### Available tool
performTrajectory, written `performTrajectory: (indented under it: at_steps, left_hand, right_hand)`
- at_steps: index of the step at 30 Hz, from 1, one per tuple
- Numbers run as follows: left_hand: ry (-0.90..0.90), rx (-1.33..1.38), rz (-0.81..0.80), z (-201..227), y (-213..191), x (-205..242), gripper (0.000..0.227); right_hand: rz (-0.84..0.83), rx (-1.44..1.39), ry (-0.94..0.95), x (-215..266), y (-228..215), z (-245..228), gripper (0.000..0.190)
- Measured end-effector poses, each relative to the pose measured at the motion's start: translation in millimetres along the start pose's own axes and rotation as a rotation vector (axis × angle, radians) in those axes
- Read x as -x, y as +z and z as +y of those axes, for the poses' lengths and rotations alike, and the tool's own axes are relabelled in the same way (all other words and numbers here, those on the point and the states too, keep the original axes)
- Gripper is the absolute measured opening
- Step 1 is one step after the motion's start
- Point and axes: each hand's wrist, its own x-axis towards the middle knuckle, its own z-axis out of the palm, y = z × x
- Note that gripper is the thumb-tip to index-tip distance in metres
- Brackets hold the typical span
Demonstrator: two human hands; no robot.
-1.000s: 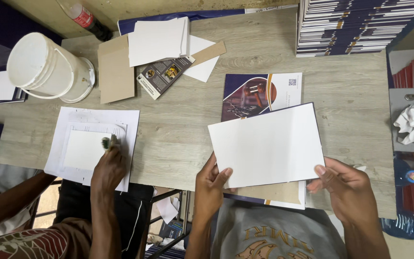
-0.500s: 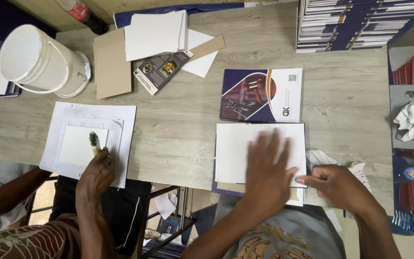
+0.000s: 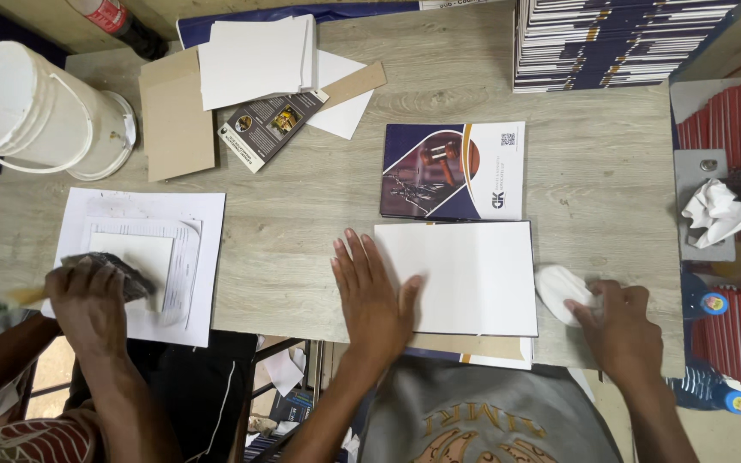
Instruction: The person places white paper sheets into book covers, smooths them down, and stacks the completed books. Another person applies glue to paper sheets nearby. The person handles the covers and sheets repeatedly, organizing the finished items into a stack.
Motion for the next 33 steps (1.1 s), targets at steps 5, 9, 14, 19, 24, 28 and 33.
performTrajectory:
  at_steps: [5, 9, 14, 19, 24, 28, 33]
  left_hand:
    - [0.326, 0.159, -0.179, 92.4, 11.3, 34.4, 0.098]
    - [0.57, 0.077, -0.115, 95.8, 36.5, 44.4, 0.103]
    - [0.667, 0.045, -0.015, 89.4, 37.4, 40.8, 0.086]
    - [0.695, 0.008, 0.097, 81.3, 51.8, 46.5, 0.048]
    - [0.697, 0.096, 0.149, 79.6, 52.5, 46.1, 0.035]
    - [0.715, 0.103, 0.091, 73.9, 63.6, 49.7, 0.039]
    - [0.629, -0.55, -0.056, 81.8, 56.4, 49.0, 0.064]
  right_hand:
    - [-0.001, -0.312, -0.05, 17.9, -40.2, -26.5, 0.027]
    - [-0.156, -0.481, -0.106, 50.8, -51.9, -86.9, 0.039]
    - [0.199, -0.294, -0.479, -10.3, -20.9, -109.8, 0.017]
    - [0.466, 0.149, -0.577, -49.1, -13.2, -140.7, 0.03]
    - [0.504, 0.422, -0.929, -38.7, -3.7, -201.0, 0.023]
    - [0.227, 0.325, -1.049, -21.4, 27.0, -280.2, 0.007]
    - [0.159, 0.567, -1.482, 66.2, 79.4, -271.4, 0.049]
